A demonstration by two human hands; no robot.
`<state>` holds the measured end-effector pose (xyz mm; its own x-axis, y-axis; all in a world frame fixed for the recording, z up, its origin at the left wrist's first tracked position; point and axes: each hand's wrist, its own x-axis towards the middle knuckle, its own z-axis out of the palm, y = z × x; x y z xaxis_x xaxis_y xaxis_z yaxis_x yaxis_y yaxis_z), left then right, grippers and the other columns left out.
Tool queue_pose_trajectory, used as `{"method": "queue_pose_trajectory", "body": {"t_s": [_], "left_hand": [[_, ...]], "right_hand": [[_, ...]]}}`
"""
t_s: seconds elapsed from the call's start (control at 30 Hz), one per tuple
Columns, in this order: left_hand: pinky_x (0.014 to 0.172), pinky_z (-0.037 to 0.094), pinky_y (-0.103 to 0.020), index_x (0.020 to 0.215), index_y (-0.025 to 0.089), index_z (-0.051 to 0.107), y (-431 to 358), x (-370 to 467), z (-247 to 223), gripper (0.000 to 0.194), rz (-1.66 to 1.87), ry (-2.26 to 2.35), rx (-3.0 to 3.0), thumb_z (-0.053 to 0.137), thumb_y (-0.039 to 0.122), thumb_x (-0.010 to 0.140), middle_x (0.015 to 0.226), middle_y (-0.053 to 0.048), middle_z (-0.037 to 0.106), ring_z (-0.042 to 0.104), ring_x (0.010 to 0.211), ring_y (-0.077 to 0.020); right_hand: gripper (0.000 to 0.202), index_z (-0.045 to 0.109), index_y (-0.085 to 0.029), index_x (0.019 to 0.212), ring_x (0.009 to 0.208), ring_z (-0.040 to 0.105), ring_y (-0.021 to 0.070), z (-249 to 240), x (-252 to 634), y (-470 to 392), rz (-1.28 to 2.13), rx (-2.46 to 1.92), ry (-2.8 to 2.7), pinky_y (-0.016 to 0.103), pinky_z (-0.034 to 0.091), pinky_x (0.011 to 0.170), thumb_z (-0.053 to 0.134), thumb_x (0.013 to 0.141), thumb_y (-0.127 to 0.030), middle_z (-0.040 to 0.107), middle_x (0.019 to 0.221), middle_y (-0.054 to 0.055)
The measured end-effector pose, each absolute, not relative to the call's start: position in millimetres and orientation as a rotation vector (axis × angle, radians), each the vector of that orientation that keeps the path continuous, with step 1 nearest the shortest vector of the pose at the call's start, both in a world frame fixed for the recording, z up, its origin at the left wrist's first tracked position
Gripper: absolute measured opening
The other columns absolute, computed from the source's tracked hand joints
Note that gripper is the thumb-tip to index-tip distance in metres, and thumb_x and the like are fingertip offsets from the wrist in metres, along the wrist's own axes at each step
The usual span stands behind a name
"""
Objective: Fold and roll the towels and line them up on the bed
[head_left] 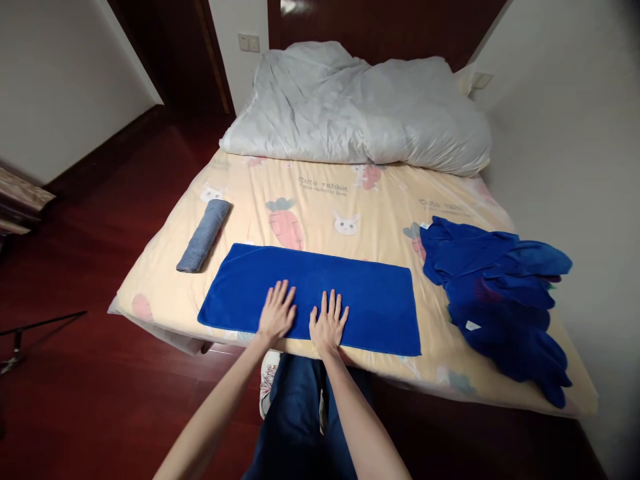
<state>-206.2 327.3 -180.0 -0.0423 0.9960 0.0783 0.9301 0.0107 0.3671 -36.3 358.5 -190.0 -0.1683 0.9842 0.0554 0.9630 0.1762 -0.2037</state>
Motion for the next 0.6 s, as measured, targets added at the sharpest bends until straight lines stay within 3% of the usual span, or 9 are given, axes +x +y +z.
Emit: {"method": "queue_pose_trajectory", "body": {"t_s": [0.1,0.2,0.37,0.6], "left_hand": [[0.129,0.013,-0.051,0.158,0.019,0.037,366.2,-160.9,-179.6,0.057,0.476,1.883,2.133,0.031,0.034,0.103,0.169,-0.010,0.019,0.009,0.159,-0.0274],[0.128,0.010,-0.057,0.156,0.023,0.040,394.5,-159.2,-181.0,0.056,0.499,1.857,2.161,0.033,0.038,0.103,0.169,-0.007,0.021,0.007,0.159,-0.0301],[0.124,0.002,-0.067,0.156,0.028,0.040,412.5,-234.7,-185.4,0.059,0.532,2.183,1.977,0.040,0.047,0.101,0.170,-0.006,0.022,0.003,0.158,-0.0376],[0.123,0.003,-0.068,0.158,0.023,0.036,412.8,-326.4,-187.3,0.065,0.459,2.474,1.733,0.037,0.053,0.100,0.170,-0.009,0.019,0.003,0.157,-0.0417]], "right_hand": [[0.061,0.027,-0.017,0.162,0.159,0.005,0.0277,-190.6,-34.9,360.1,0.215,-1.920,-2.307,0.059,0.006,0.125,0.030,0.103,-0.034,0.012,0.172,0.008],[0.062,0.027,-0.017,0.162,0.159,0.004,0.0276,-191.3,-34.4,360.6,0.213,-1.925,-2.325,0.059,0.006,0.125,0.032,0.102,-0.034,0.012,0.172,0.008],[0.061,0.027,-0.015,0.162,0.159,0.008,0.0282,-189.4,-36.4,359.1,0.174,-1.929,-2.289,0.060,0.008,0.125,0.024,0.105,-0.036,0.015,0.171,0.009],[0.061,0.025,-0.016,0.162,0.158,0.010,0.0292,-185.8,-34.7,357.6,0.174,-1.917,-2.293,0.060,0.011,0.125,0.024,0.106,-0.037,0.016,0.171,0.010]]}}
